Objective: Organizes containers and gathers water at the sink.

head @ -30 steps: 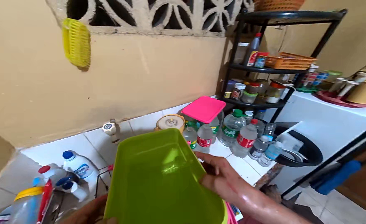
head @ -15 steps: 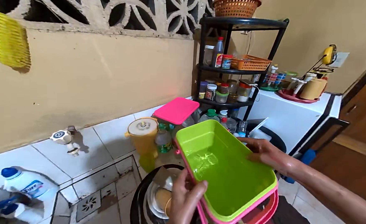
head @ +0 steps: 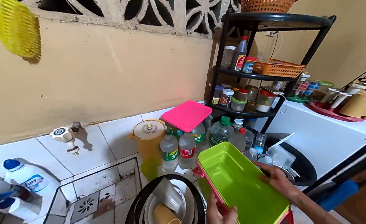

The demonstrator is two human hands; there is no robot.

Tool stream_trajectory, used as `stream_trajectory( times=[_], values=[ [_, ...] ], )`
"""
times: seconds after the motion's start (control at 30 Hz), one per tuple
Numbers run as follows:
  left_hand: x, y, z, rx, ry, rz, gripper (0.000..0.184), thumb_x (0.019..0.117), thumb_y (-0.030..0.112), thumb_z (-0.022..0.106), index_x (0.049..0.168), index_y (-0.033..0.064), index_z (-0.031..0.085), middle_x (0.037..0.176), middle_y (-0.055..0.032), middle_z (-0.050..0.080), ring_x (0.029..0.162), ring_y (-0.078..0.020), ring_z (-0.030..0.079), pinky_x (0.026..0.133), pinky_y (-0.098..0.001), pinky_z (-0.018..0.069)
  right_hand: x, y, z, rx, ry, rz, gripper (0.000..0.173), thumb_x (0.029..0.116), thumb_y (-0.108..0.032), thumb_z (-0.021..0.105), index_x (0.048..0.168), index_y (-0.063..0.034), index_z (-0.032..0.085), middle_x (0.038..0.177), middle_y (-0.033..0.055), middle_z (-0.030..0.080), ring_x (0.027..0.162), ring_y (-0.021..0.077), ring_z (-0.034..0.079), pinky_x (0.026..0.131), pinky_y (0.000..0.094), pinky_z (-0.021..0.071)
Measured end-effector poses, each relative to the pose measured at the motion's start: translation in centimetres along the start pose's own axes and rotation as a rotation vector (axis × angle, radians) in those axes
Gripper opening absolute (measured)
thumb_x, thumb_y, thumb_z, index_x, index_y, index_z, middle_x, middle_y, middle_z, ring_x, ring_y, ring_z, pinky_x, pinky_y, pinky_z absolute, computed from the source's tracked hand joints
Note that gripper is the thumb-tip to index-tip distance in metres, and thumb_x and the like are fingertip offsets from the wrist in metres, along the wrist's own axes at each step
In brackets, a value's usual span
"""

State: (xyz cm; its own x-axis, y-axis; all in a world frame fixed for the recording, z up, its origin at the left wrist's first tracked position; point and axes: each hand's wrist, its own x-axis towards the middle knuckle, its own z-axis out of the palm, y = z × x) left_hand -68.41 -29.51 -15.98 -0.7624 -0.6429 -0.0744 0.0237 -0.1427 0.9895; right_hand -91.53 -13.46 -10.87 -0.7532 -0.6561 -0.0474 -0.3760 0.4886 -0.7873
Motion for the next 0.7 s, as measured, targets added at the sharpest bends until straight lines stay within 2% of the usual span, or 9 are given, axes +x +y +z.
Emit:
stream_trajectory(
  times=[0.23,0.33,0.47,0.6,0.7],
  values=[
    [2.1,-2.6,-1.1,0.037,0.036,-0.001,0.081,0.0808,0.012,0.079,0.146,-0.0156,0.039,0.116,-0.0294,0.063,0.093,-0.0264,0.068,0.085,-0.0403,0.0583,2.9,2.4,3.0,0.054,-0.003,-0.037,0.049,0.0930,-0.005,0.060,0.142,-0.0094,0.059,0.112,0.0132,0.073,0.093,0.0202,0.072,0.086,0.0401,0.0595],
    [3.1,-2.6,-1.3,0.061,0.036,-0.007,0.082,0.0811,0.013,0.080,0.146,-0.0159,0.038,0.117,-0.0299,0.063,0.096,-0.0282,0.068,0.088,-0.0419,0.0575,3.8,2.6,3.5,0.078,0.022,-0.047,0.050,0.0916,-0.005,0.060,0.141,-0.0084,0.060,0.108,0.0124,0.073,0.089,0.0184,0.072,0.083,0.0381,0.0595],
    [4.5,-2.8,-1.7,0.071,0.028,-0.002,0.081,0.0814,0.015,0.079,0.146,-0.0147,0.039,0.117,-0.0290,0.063,0.096,-0.0274,0.068,0.088,-0.0414,0.0575,5.2,2.5,3.6,0.077,0.011,-0.051,0.049,0.0928,-0.004,0.059,0.142,-0.0075,0.059,0.116,0.0124,0.072,0.098,0.0181,0.071,0.090,0.0377,0.0587],
    [5.2,-2.5,-1.6,0.066,0.031,-0.017,0.083,0.0820,0.015,0.079,0.148,-0.0140,0.037,0.120,-0.0297,0.061,0.097,-0.0277,0.067,0.088,-0.0413,0.0573,6.2,2.4,3.5,0.060,-0.001,-0.045,0.051,0.0930,-0.004,0.059,0.144,-0.0097,0.058,0.118,0.0115,0.072,0.099,0.0175,0.071,0.090,0.0377,0.0587],
    [5.1,-2.4,-1.5,0.070,0.035,-0.023,0.085,0.0822,0.015,0.078,0.149,-0.0140,0.035,0.124,-0.0319,0.060,0.103,-0.0311,0.066,0.092,-0.0437,0.0560,6.2,2.3,3.5,0.052,-0.007,-0.040,0.051,0.0936,-0.004,0.059,0.144,-0.0098,0.058,0.118,0.0121,0.072,0.099,0.0180,0.071,0.091,0.0380,0.0582]
  ],
)
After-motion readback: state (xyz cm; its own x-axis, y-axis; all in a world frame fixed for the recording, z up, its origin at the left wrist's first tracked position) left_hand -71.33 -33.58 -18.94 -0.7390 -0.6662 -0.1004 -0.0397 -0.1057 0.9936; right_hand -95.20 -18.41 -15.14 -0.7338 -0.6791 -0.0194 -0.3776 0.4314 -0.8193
